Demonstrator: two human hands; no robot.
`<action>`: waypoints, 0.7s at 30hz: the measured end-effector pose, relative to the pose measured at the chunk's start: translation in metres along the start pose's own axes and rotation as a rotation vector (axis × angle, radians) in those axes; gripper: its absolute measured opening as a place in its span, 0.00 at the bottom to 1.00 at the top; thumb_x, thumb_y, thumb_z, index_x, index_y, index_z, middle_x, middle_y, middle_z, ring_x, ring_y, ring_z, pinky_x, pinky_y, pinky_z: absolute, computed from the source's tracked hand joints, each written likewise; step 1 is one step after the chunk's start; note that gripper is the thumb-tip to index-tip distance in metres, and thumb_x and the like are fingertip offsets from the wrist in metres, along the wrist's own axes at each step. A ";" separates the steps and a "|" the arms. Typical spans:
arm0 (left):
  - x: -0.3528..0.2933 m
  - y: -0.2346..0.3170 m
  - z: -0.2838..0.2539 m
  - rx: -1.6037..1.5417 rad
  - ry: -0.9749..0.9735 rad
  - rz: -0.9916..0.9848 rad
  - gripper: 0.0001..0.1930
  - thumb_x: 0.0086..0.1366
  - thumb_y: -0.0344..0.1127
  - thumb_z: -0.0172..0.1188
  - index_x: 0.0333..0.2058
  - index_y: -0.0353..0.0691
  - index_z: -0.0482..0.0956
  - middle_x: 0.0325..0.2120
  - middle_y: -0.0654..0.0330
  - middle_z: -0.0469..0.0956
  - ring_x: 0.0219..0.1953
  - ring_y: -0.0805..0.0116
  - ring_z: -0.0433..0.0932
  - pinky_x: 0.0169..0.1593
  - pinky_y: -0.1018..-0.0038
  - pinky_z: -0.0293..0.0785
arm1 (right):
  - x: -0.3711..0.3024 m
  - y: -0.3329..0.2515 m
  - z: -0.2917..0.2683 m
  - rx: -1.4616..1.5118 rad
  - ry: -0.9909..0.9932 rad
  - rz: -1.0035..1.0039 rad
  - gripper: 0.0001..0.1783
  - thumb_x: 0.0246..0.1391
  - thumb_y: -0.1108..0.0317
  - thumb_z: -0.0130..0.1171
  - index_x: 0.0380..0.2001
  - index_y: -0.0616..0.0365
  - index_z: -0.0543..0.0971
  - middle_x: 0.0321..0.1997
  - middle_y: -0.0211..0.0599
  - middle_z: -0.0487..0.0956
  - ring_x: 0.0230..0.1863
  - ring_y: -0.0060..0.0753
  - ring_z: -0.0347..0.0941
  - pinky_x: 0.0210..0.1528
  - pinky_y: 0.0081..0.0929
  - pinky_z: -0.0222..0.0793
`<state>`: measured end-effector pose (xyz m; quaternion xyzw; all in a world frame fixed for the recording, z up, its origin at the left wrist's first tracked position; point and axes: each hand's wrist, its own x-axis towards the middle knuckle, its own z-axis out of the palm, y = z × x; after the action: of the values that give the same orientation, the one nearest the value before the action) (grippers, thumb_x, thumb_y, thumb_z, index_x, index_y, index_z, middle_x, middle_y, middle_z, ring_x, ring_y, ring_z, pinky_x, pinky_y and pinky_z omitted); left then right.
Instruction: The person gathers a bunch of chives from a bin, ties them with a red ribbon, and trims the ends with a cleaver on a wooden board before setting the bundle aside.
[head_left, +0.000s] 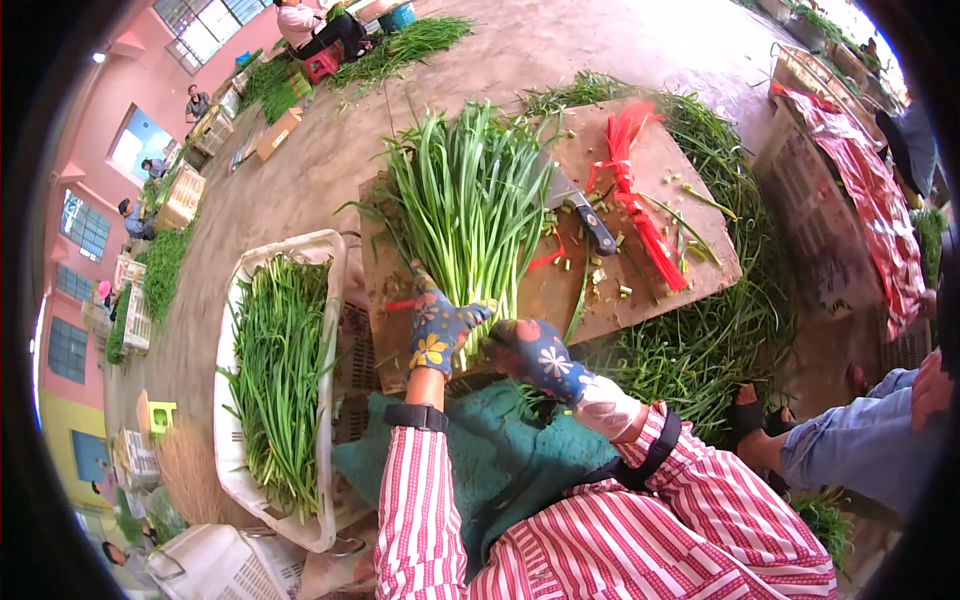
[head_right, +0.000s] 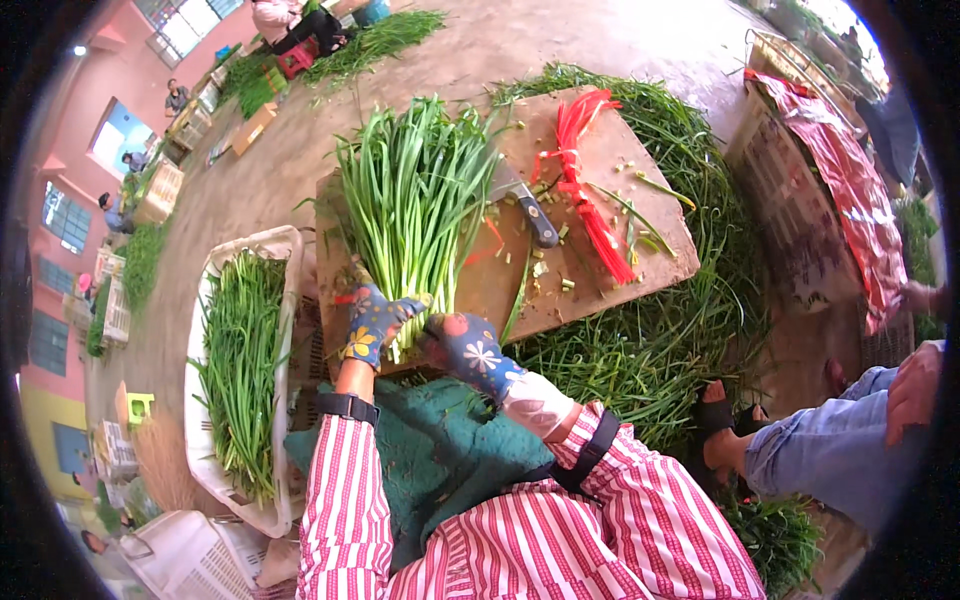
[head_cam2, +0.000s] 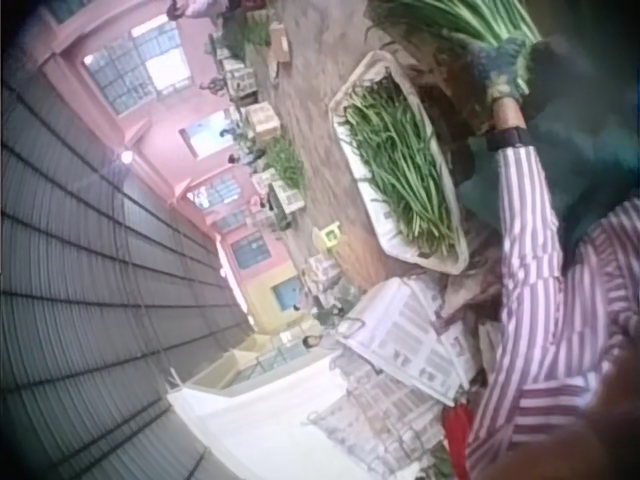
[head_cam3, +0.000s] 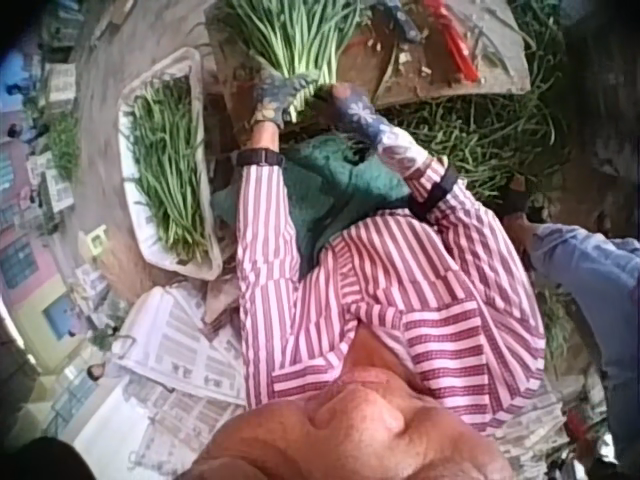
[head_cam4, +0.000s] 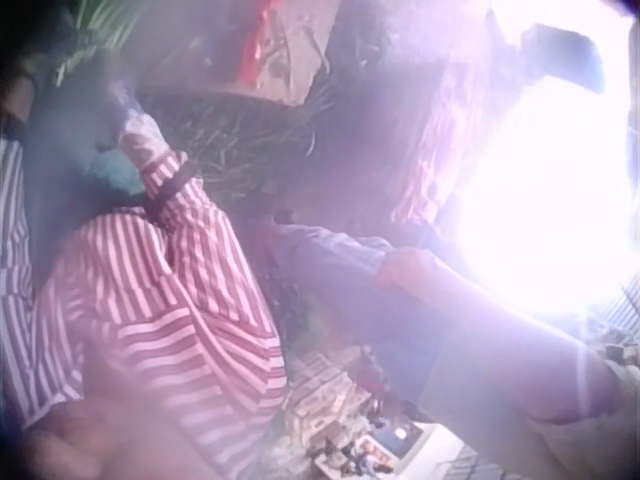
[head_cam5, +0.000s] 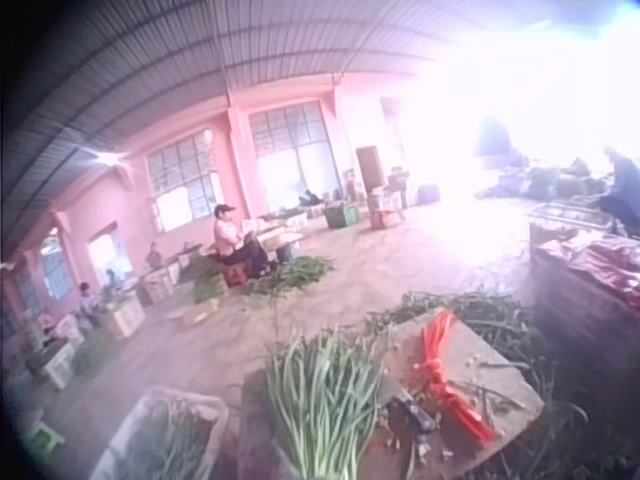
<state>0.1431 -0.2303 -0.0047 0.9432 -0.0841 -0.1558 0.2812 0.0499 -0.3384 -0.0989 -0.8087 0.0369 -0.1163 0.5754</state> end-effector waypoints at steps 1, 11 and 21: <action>0.036 -0.123 0.011 -0.129 0.264 0.148 0.60 0.35 0.47 0.69 0.58 0.25 0.39 0.43 0.37 0.69 0.45 0.52 0.72 0.48 0.68 0.68 | 0.002 -0.047 0.020 -0.132 -0.184 -0.172 0.15 0.48 0.56 0.53 0.19 0.57 0.72 0.16 0.45 0.70 0.22 0.43 0.71 0.26 0.36 0.66; 0.002 -0.039 0.015 -0.101 0.169 0.123 0.59 0.38 0.49 0.68 0.59 0.28 0.36 0.54 0.33 0.56 0.58 0.47 0.58 0.60 0.68 0.53 | 0.050 -0.029 -0.044 -0.449 0.017 0.197 0.24 0.48 0.46 0.53 0.23 0.59 0.76 0.22 0.50 0.75 0.29 0.52 0.72 0.31 0.40 0.65; 0.058 -0.087 0.057 -0.381 -0.090 0.053 0.65 0.35 0.48 0.71 0.59 0.28 0.30 0.43 0.39 0.70 0.43 0.56 0.73 0.49 0.70 0.67 | 0.050 -0.008 -0.052 -0.255 -0.121 0.098 0.20 0.47 0.50 0.54 0.21 0.58 0.76 0.17 0.41 0.74 0.21 0.39 0.72 0.24 0.33 0.67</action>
<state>0.1840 -0.2011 -0.1131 0.8624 -0.0906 -0.2033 0.4547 0.0856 -0.3937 -0.0683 -0.8781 0.0559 -0.0335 0.4741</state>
